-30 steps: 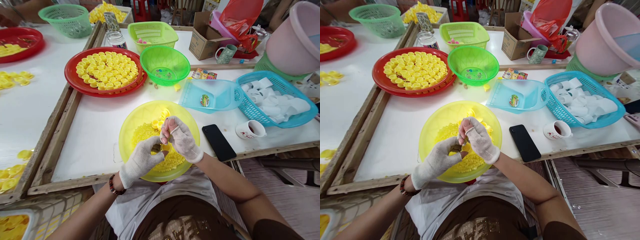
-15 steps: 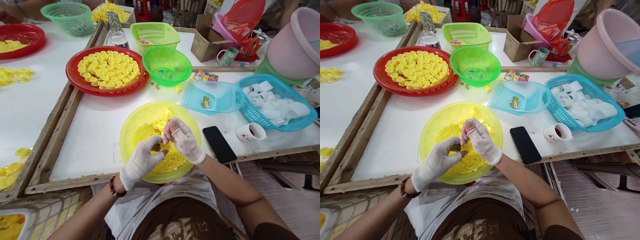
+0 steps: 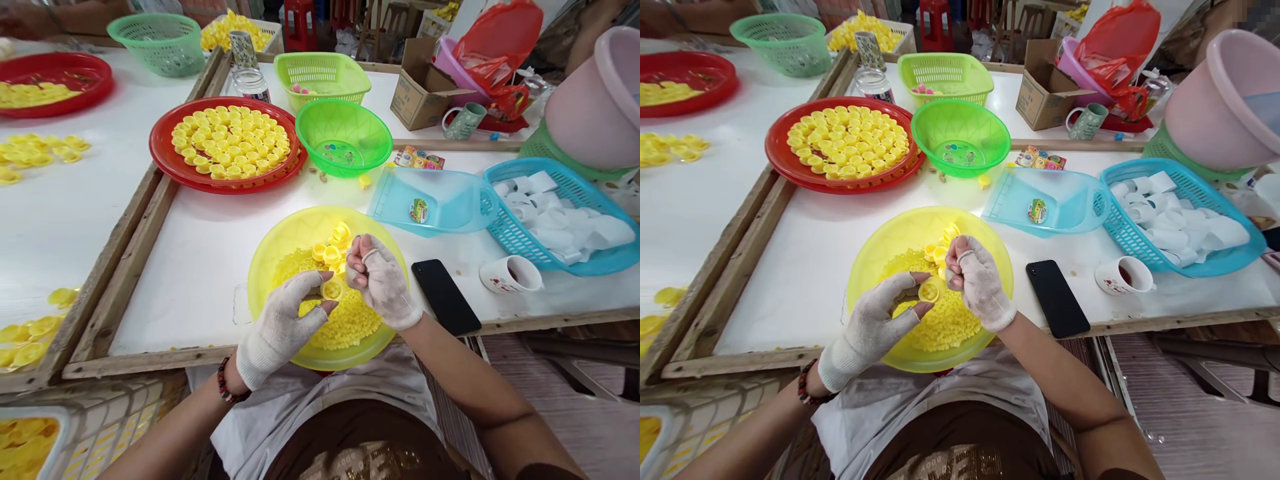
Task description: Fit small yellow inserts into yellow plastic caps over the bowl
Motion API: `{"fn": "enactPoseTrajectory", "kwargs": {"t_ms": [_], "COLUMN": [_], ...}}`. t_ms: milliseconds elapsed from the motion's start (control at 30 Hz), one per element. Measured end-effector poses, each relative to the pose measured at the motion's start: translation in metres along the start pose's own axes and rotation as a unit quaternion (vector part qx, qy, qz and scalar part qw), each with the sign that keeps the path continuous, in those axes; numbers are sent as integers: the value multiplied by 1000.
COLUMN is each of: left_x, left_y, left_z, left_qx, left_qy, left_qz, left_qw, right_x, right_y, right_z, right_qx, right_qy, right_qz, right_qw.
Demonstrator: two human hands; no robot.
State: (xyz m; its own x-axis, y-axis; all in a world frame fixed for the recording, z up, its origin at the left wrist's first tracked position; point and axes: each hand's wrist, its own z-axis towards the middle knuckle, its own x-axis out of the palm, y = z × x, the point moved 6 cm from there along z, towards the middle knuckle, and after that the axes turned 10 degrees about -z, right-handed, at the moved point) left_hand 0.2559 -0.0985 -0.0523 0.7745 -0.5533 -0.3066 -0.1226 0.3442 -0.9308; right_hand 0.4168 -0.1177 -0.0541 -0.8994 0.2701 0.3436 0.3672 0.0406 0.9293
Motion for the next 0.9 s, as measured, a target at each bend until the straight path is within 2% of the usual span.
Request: {"fn": "enactPoseTrajectory", "kwargs": {"t_ms": [100, 167, 200, 267, 333, 400, 467, 567, 600, 667, 700, 767, 833, 900], "left_x": [-12, -27, -39, -69, -111, -162, -220, -308, -335, -375, -389, -404, -406, -399], "left_y": [-7, -11, -13, -14, -12, -2, 15, 41, 48, 61, 67, 76, 82, 83], "left_z": [-2, -2, -2, -2, -5, -11, -23, -51, -63, -86, -98, -116, -128, -130], "left_qx": [-6, -38, -51, -62, -63, -81, -123, -202, -224, -250, -257, -259, -250, -222], "left_qy": [-9, -13, -22, -53, -106, -165, -225, -303, -321, -336, -337, -333, -322, -302], "left_qz": [-5, -12, -14, 3, 50, 115, 178, 278, 306, 330, 331, 329, 328, 325], "left_qw": [1000, 999, 998, 997, 991, 976, 950, 889, 868, 846, 843, 845, 852, 868], "right_x": [-1, 2, 5, 16, 24, 29, 31, 30, 29, 29, 29, 30, 32, 35], "right_y": [2, -1, -5, -17, -27, -32, -33, -33, -33, -35, -37, -41, -44, -45], "right_z": [-6, -13, -16, -23, -29, -34, -35, -32, -31, -29, -28, -27, -26, -27], "right_qx": [-11, -19, -21, -53, -103, -145, -167, -174, -176, -179, -179, -175, -179, -200], "right_qy": [0, 33, 65, 164, 232, 251, 242, 220, 214, 206, 203, 204, 207, 204], "right_qz": [-107, -252, -341, -504, -607, -656, -674, -683, -685, -688, -690, -694, -698, -709], "right_qw": [994, 967, 938, 846, 753, 697, 678, 674, 674, 673, 671, 668, 662, 644]}}
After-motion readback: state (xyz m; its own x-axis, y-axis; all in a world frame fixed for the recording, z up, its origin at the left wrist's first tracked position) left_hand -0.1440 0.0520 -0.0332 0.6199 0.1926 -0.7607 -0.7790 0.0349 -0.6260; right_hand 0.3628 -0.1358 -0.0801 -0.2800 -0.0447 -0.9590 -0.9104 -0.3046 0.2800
